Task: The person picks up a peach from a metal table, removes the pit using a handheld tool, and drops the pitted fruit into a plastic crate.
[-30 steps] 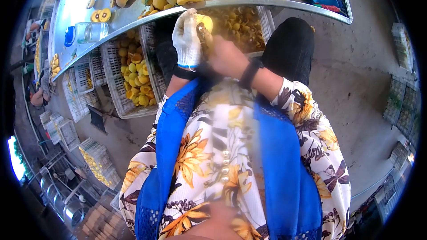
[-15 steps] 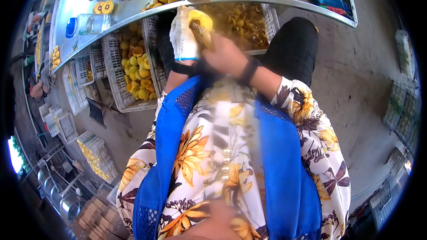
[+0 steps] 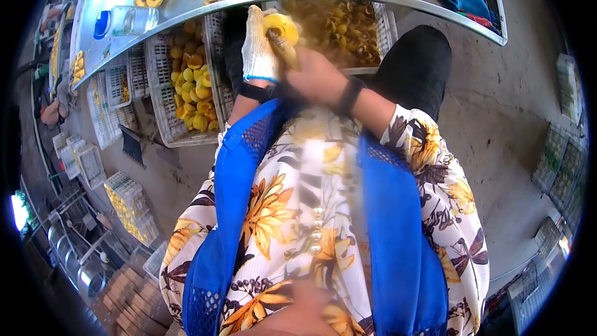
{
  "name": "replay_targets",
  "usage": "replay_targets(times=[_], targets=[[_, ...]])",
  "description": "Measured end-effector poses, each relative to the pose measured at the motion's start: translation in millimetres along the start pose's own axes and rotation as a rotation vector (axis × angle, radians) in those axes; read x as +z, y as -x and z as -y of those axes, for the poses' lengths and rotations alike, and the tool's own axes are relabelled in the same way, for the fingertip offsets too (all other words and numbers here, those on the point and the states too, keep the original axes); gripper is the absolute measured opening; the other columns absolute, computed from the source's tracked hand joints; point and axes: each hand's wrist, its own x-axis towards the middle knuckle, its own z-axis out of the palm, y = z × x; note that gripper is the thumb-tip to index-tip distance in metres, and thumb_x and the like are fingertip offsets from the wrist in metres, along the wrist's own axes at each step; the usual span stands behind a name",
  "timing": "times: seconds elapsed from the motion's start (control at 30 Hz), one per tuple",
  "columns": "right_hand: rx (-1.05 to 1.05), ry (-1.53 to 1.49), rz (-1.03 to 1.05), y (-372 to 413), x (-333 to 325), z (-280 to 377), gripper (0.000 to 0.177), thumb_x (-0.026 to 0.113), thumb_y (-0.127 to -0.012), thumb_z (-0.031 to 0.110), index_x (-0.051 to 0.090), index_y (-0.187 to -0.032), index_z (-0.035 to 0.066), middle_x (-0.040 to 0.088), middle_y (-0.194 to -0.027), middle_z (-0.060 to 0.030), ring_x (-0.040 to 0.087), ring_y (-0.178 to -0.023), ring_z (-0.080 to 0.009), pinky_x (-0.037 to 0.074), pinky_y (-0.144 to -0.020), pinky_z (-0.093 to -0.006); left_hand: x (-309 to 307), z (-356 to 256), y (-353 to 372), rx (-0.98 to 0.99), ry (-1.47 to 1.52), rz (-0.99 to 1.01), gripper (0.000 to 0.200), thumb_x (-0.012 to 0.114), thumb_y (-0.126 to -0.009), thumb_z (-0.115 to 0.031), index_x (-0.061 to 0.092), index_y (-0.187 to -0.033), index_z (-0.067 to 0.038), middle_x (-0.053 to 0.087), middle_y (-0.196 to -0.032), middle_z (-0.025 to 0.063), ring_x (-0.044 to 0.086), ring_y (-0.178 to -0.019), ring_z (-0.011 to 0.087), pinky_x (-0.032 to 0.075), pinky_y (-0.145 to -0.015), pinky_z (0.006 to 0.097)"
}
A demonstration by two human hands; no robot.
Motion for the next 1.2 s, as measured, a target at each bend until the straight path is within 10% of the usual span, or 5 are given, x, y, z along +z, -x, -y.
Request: replay_targets(times=[0.37, 0.47, 0.67, 0.87, 1.2], targets=[[-0.008, 0.351, -0.088, 3.7, 7.3, 8.7, 0.027, 0.054, -0.08, 0.016, 0.049, -0.096, -0.004, 0.058, -0.081, -0.0291, 0.058, -0.081, -0.0438, 0.046, -0.071, -0.0437, 16.2, -13.8, 3.9, 0.102, -0.405, -0.074, 0.034, 0.051, -0.09, -0.035, 0.057, -0.095, -0.002, 0.06, -0.079, 0.0093, 0.059, -0.067, 0.018, 0.049, -0.059, 0.0287], [-0.179, 0.277, -0.077, 2.5, 3.0, 1.3, 0.023, 0.053, -0.082, 0.016, 0.049, -0.096, -0.002, 0.061, -0.074, -0.0214, 0.062, -0.067, -0.034, 0.049, -0.062, -0.0378, 13.8, -20.1, 6.2, 0.042, -0.306, 0.003, 0.035, 0.052, -0.091, -0.035, 0.056, -0.097, 0.0, 0.061, -0.08, 0.0094, 0.059, -0.066, 0.0176, 0.049, -0.057, 0.0276], [0.236, -0.24, 0.277, 2.8, -4.4, 17.9, 0.003, 0.049, -0.086, 0.01, 0.047, -0.088, 0.008, 0.046, -0.061, 0.0026, 0.044, -0.044, -0.0062, 0.037, -0.039, -0.0221, 16.5, -28.6, 13.7, -0.02, -0.079, 0.042, 0.037, 0.05, -0.092, -0.039, 0.052, -0.096, -0.002, 0.059, -0.078, 0.0124, 0.059, -0.063, 0.0242, 0.05, -0.052, 0.0336], [0.424, -0.719, 0.42, 7.5, -0.9, 27.1, 0.005, 0.05, -0.085, 0.009, 0.045, -0.088, 0.009, 0.039, -0.059, 0.0047, 0.034, -0.041, -0.0055, 0.032, -0.036, -0.022, 17.5, -30.2, 15.7, 0.016, -0.108, 0.07, 0.031, 0.05, -0.092, -0.033, 0.053, -0.091, -0.002, 0.058, -0.074, 0.0136, 0.059, -0.057, 0.0258, 0.05, -0.047, 0.0342], [-0.331, 0.261, -0.193, -8.0, 27.8, -16.6, 0.011, 0.057, -0.083, 0.012, 0.054, -0.09, 0.004, 0.06, -0.071, -0.0045, 0.056, -0.057, -0.0115, 0.047, -0.054, -0.026, -8.7, -24.4, -13.6, -0.204, 0.201, 0.06, 0.036, 0.046, -0.092, -0.038, 0.054, -0.091, -0.002, 0.06, -0.076, 0.0145, 0.06, -0.063, 0.0274, 0.053, -0.056, 0.0372]])
